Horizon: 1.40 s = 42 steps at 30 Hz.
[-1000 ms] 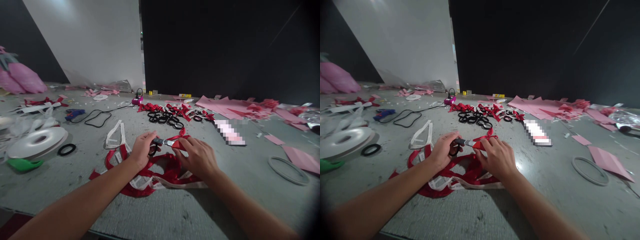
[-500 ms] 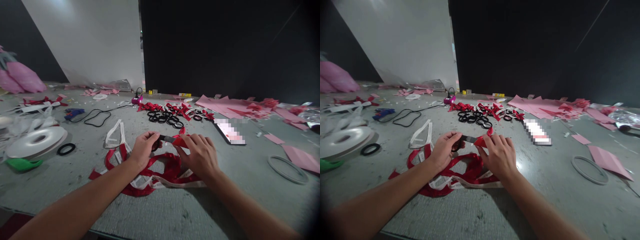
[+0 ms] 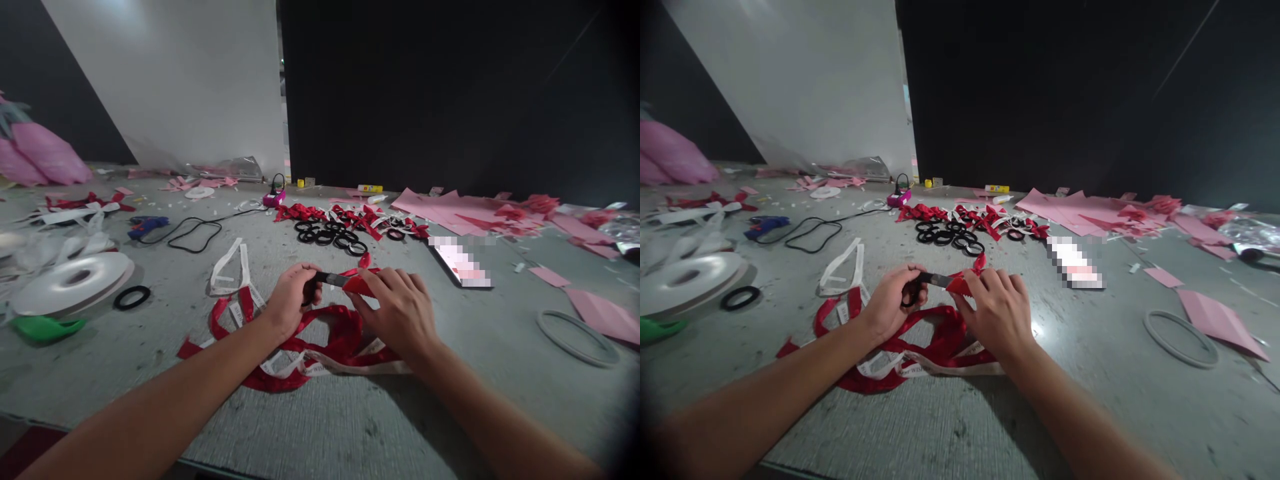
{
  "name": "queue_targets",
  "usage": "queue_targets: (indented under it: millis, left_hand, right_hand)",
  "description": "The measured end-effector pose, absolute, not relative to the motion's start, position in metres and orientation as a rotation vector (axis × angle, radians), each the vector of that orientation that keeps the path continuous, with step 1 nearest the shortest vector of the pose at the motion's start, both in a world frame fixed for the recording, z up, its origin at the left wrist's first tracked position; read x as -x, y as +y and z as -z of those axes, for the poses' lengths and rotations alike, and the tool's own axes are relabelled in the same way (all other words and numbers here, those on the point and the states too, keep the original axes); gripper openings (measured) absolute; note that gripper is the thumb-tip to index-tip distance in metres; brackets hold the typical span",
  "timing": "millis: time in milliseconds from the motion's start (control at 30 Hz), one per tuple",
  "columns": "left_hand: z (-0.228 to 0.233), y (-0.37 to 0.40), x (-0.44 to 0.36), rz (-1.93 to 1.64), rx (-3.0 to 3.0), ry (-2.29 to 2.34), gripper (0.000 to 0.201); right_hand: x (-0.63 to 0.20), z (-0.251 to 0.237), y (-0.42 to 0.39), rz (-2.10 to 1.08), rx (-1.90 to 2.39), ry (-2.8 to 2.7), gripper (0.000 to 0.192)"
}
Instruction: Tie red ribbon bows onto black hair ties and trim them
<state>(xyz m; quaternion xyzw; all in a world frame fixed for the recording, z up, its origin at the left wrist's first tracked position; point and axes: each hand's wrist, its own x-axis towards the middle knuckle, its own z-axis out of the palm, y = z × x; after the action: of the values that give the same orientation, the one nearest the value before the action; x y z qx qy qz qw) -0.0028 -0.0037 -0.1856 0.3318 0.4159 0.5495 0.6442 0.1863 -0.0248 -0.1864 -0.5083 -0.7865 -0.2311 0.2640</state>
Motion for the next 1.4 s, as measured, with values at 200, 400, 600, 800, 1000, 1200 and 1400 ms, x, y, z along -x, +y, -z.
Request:
queue_targets:
  millis: [200, 400, 600, 800, 1000, 1200, 1400]
  left_hand:
    - [0.185, -0.003, 0.002, -1.264, -0.758, 0.964, 0.012]
    - [0.182, -0.004, 0.001, -1.277, -0.778, 0.957, 0.012]
    - [0.183, -0.002, 0.003, -1.281, -0.81, 0.955, 0.013]
    - [0.184, 0.004, 0.008, -1.286, -0.854, 0.932, 0.014]
    - [0.182, 0.006, 0.011, -1.322, -0.828, 0.913, 0.014]
    - [0.19, 0.002, 0.008, -1.299, -0.926, 0.868, 0.026]
    - [0.191, 0.002, 0.01, -1.232, -1.269, 1.041, 0.025]
  right_hand:
    - [-0.185, 0.186, -0.026, 0.633, 1.388, -2.096, 0.032]
    - [-0.184, 0.185, -0.026, 0.644, 1.394, -2.073, 0.033]
    - [-0.186, 0.188, -0.026, 0.61, 1.379, -2.047, 0.032]
    - [-0.185, 0.187, -0.028, 0.541, 1.362, -2.024, 0.033]
    - [-0.191, 0.183, -0.025, 0.577, 1.414, -1.964, 0.034]
    - [-0.191, 0.184, -0.021, 0.351, 1.483, -1.88, 0.035]
    - [-0.187, 0.19, -0.016, -0.073, 1.475, -1.771, 0.028]
